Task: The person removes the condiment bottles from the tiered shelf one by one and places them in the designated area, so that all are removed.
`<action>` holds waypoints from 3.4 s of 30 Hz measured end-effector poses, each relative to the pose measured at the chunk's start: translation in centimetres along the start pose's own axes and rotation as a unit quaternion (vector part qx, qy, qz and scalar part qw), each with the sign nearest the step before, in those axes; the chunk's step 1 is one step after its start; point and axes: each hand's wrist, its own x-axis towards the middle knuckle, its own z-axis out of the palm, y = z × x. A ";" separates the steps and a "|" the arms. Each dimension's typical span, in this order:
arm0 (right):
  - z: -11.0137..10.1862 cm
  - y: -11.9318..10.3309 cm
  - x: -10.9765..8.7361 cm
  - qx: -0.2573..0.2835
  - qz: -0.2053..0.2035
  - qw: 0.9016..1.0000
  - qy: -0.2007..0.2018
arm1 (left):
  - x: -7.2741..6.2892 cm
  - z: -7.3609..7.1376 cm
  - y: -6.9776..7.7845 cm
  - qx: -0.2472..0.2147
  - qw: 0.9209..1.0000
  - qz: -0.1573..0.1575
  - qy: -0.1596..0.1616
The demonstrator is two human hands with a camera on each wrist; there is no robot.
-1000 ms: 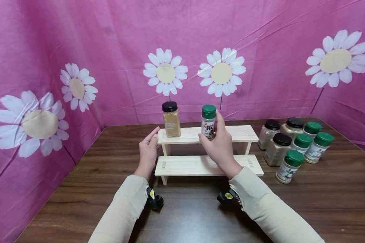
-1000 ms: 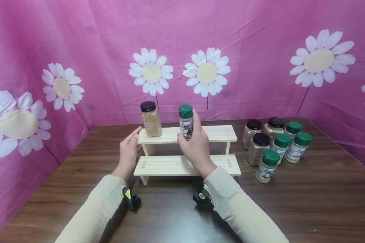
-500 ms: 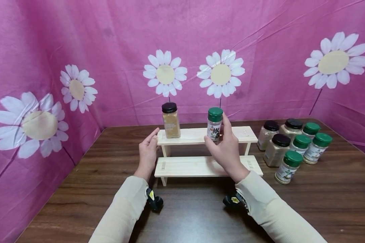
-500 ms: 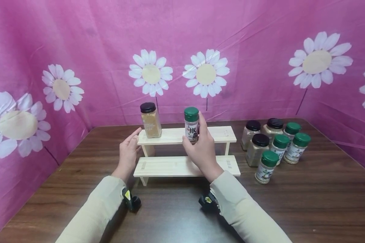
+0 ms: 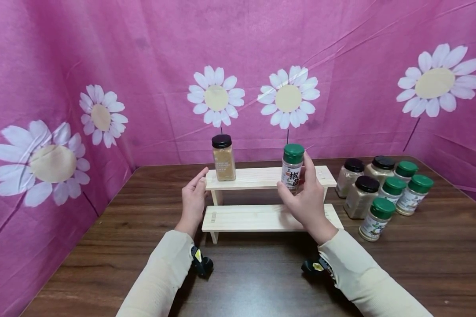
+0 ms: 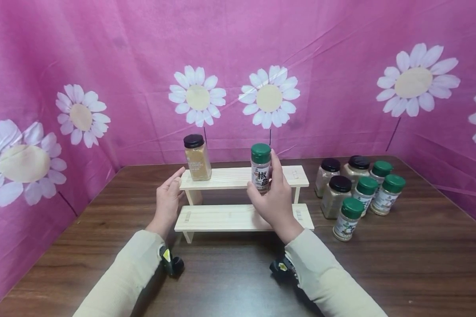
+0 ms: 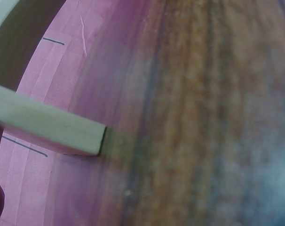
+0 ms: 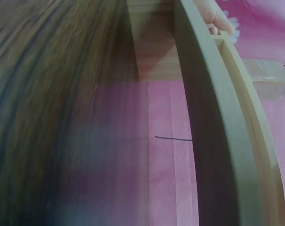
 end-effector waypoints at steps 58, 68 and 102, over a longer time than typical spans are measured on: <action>-10.7 2.9 -0.7 0.048 -0.076 0.990 0.109 | -0.2 0.1 0.2 0.011 1.000 0.000 -0.008; -13.2 3.8 -1.1 0.026 -0.025 0.992 0.117 | -0.2 0.0 0.1 0.011 1.000 -0.006 -0.012; -19.9 10.0 -2.7 0.080 0.187 0.979 -0.009 | -0.1 -0.1 0.1 0.008 1.000 -0.001 -0.014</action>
